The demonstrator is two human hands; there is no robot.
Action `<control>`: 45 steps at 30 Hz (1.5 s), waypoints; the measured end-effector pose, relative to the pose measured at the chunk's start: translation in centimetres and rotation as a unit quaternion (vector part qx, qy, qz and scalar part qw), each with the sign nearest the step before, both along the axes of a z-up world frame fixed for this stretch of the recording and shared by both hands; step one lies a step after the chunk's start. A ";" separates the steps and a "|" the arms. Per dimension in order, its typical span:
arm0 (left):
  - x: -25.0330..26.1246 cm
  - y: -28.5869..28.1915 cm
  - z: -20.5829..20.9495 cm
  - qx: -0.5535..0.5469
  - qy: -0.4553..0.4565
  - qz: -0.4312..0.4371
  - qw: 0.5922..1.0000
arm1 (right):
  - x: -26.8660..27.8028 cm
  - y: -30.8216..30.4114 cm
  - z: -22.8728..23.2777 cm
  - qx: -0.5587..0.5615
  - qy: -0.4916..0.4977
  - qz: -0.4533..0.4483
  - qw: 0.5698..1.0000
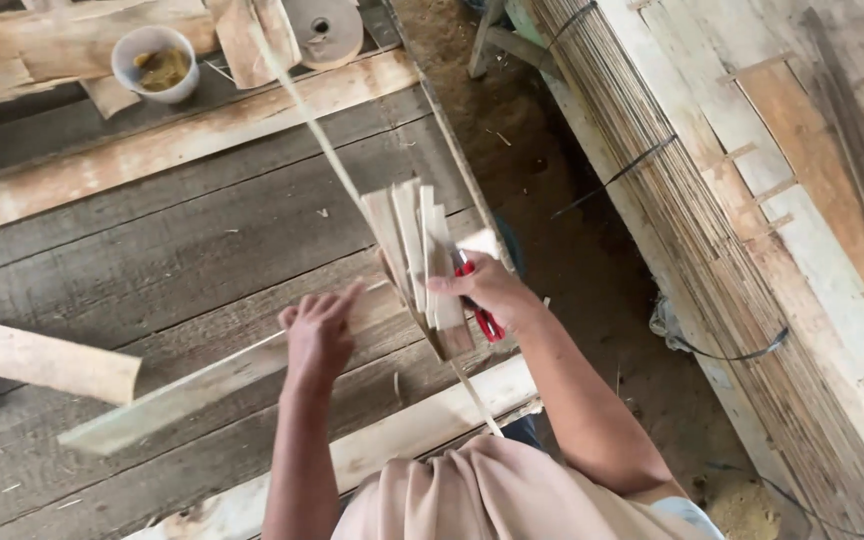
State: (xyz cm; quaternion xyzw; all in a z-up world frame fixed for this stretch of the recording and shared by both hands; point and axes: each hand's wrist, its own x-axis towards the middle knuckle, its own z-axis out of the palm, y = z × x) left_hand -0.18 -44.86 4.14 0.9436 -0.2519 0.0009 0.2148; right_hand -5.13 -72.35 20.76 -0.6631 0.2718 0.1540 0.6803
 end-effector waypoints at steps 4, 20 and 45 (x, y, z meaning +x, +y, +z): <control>-1.3 -8.4 2.6 -0.038 0.019 -0.020 0.999 | 0.1 -7.6 -0.6 -0.013 -0.052 -0.075 0.996; -4.2 -26.0 4.9 0.059 0.300 0.254 0.918 | 3.3 -28.5 -22.5 -0.215 0.101 -0.064 0.969; -4.6 -19.6 1.9 -0.186 0.298 0.310 0.884 | 9.6 -13.8 -13.8 0.111 0.002 -0.132 0.985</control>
